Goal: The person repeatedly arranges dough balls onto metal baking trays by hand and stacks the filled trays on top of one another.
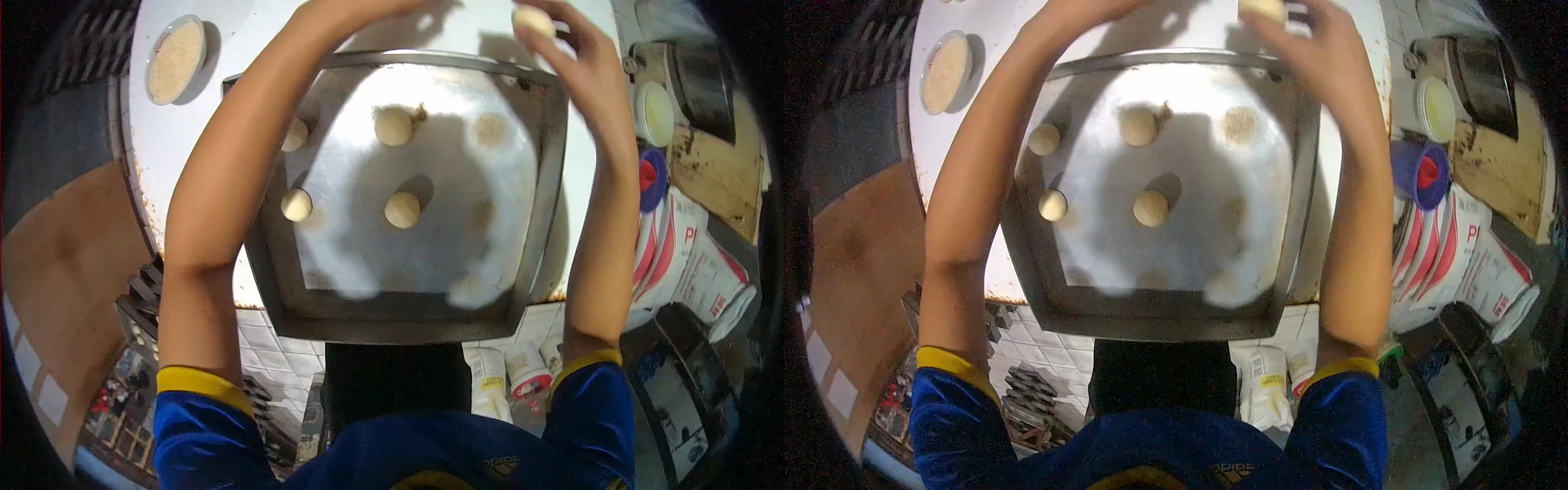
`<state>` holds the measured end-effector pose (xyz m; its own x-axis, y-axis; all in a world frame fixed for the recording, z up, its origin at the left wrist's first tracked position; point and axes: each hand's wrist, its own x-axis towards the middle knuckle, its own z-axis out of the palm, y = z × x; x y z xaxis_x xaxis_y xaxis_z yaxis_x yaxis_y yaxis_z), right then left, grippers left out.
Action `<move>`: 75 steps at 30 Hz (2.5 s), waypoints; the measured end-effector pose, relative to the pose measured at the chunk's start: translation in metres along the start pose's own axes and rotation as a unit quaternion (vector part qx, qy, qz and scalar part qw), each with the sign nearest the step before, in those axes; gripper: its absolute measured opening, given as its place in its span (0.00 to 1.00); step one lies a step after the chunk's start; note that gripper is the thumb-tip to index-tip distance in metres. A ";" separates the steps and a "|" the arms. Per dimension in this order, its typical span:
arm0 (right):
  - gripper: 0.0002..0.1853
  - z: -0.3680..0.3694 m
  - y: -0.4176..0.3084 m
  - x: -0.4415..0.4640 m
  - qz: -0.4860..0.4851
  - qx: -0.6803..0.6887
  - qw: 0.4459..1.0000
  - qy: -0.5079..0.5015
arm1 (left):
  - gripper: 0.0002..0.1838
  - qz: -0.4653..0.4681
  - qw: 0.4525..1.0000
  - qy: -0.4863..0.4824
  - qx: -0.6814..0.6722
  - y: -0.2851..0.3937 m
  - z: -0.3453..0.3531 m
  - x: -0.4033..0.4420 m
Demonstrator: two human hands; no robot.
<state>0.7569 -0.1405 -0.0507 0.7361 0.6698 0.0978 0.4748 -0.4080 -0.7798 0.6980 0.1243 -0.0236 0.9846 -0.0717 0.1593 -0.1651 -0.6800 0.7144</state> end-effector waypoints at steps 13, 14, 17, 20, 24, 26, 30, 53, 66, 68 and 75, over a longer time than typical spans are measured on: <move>0.31 0.088 -0.058 -0.233 0.182 -0.140 0.970 -0.084 | 0.25 0.174 0.941 -0.283 0.068 0.019 0.145 -0.072; 0.31 0.093 -0.058 -0.235 0.184 -0.139 0.970 -0.081 | 0.29 0.184 0.939 -0.279 0.078 0.016 0.147 -0.074; 0.37 0.106 -0.055 -0.239 0.067 -0.232 0.970 -0.034 | 0.39 0.266 0.945 -0.169 0.085 0.010 0.157 -0.088; 0.45 0.113 -0.045 -0.242 0.068 -0.242 0.965 -0.068 | 0.46 0.260 0.941 -0.187 0.107 0.011 0.163 -0.096; 0.38 0.099 -0.034 -0.240 0.105 -0.056 0.992 -0.052 | 0.44 0.184 0.960 -0.208 -0.043 0.018 0.153 -0.091; 0.34 0.080 -0.032 -0.233 0.123 0.105 0.987 -0.022 | 0.40 0.210 0.969 -0.114 -0.058 0.036 0.123 -0.084; 0.25 0.031 -0.049 -0.209 0.114 0.185 0.975 0.055 | 0.29 0.078 0.989 0.026 -0.125 0.057 0.064 -0.095; 0.24 0.014 -0.055 0.003 -0.033 -0.004 0.990 0.135 | 0.29 -0.056 0.969 0.205 -0.129 -0.006 -0.034 -0.096; 0.23 0.028 -0.026 0.015 -0.029 -0.008 0.991 0.128 | 0.29 -0.070 0.975 0.188 -0.093 -0.039 -0.009 -0.079; 0.24 0.029 -0.021 0.021 -0.023 -0.019 0.993 0.114 | 0.29 -0.063 0.973 0.206 -0.083 -0.054 -0.005 -0.069; 0.29 0.057 0.027 0.060 0.025 -0.230 0.973 0.007 | 0.29 -0.018 0.965 0.222 0.139 -0.149 0.004 0.022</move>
<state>0.7861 -0.0758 -0.1009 0.7685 0.6352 0.0775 0.6017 -0.6761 -0.4252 0.7447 0.2212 -0.1287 0.8582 0.2334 0.4572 -0.0485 -0.8498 0.5249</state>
